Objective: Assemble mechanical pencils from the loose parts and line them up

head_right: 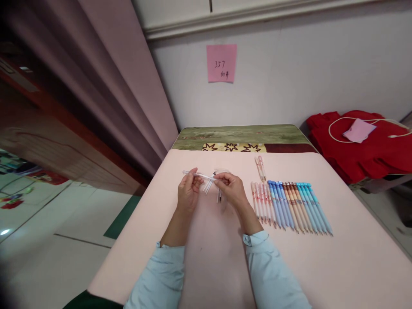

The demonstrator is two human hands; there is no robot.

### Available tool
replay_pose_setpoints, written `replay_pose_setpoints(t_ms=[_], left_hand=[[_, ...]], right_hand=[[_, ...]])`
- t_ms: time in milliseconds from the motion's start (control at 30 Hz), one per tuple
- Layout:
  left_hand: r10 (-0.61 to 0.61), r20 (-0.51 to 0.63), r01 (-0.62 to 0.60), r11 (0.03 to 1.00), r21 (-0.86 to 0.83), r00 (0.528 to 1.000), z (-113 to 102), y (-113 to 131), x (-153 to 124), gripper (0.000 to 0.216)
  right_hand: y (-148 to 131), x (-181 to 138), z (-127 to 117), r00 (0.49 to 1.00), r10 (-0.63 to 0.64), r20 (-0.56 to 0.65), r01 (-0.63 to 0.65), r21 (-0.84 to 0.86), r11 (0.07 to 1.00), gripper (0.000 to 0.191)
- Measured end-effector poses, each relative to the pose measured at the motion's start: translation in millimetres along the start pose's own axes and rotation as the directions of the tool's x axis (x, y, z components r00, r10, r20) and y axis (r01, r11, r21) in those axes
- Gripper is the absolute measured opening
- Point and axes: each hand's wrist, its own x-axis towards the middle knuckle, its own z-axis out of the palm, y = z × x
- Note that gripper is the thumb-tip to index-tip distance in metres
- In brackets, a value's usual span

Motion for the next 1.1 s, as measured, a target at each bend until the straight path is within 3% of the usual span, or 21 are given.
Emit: replay_pose_setpoints(t_ms=[200, 367, 533, 767, 1100], left_hand=[[-0.015, 0.018, 0.013, 0.995, 0.101, 1.000, 3.0, -1.8, -2.1, 0.029], [-0.079, 0.038, 0.076, 0.993, 0.094, 0.996, 5.2, 0.1, -4.2, 0.032], [-0.107, 0.073, 0.102, 0.992, 0.073, 0.992, 4.9, -0.6, -5.3, 0.034], [-0.100, 0.054, 0.097, 0.994, 0.059, 0.993, 5.3, -2.2, -5.1, 0.036], [-0.148, 0.063, 0.144, 0.988, 0.061, 0.987, 6.4, -1.2, -5.7, 0.035]], right_hand=[[-6.1, -0.4, 1.2, 0.995, -0.088, -0.056, 0.082, -0.104, 0.991, 0.023], [-8.8, -1.6, 3.9, 0.992, -0.030, -0.121, 0.027, -0.032, 0.999, 0.028], [-9.4, -1.6, 4.2, 0.994, -0.023, -0.110, 0.025, 0.016, 1.000, 0.030], [-11.6, -2.6, 5.3, 0.994, -0.010, -0.106, 0.000, -0.086, 0.996, 0.039], [-13.9, -3.3, 6.7, 0.984, -0.060, -0.165, 0.040, -0.124, 0.992, 0.036]])
